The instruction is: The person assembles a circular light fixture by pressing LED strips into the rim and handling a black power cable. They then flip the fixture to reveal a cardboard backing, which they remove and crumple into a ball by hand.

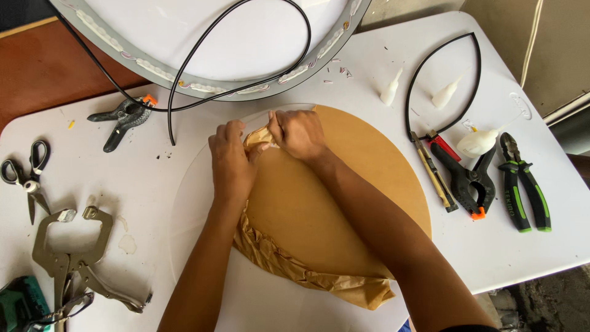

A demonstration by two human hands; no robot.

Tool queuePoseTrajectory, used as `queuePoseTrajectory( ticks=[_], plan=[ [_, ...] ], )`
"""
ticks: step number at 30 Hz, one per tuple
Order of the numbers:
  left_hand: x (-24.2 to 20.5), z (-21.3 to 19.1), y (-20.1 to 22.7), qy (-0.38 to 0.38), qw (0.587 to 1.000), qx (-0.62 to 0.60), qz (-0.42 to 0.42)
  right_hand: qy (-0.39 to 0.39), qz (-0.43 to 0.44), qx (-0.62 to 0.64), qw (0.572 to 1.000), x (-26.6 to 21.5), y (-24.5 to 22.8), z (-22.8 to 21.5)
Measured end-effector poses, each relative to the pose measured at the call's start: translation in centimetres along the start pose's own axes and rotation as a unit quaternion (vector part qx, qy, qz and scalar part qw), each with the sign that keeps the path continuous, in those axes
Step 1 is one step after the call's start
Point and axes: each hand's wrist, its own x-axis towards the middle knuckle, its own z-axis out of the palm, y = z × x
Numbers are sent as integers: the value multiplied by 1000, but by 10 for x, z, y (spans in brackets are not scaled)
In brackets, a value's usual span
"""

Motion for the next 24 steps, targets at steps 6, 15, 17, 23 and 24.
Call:
queuePoseTrajectory(
  ticks=[6,15,17,23,24],
  plan=[
    [-9,4,-24,-135,966,163,-148,-8,3,39,999,0,-1,-3],
    [-9,-4,-18,-135,980,92,-117,-93,42,60,993,9,-8,-7],
    [-11,3,-28,-106,989,52,-93,-108,35,61,992,12,-10,-7],
    [-17,9,-18,-103,991,49,-62,-129,54,71,988,15,-10,-3],
    [-19,7,-13,-103,991,50,-62,-128,54,72,988,15,-10,-3]
  ],
)
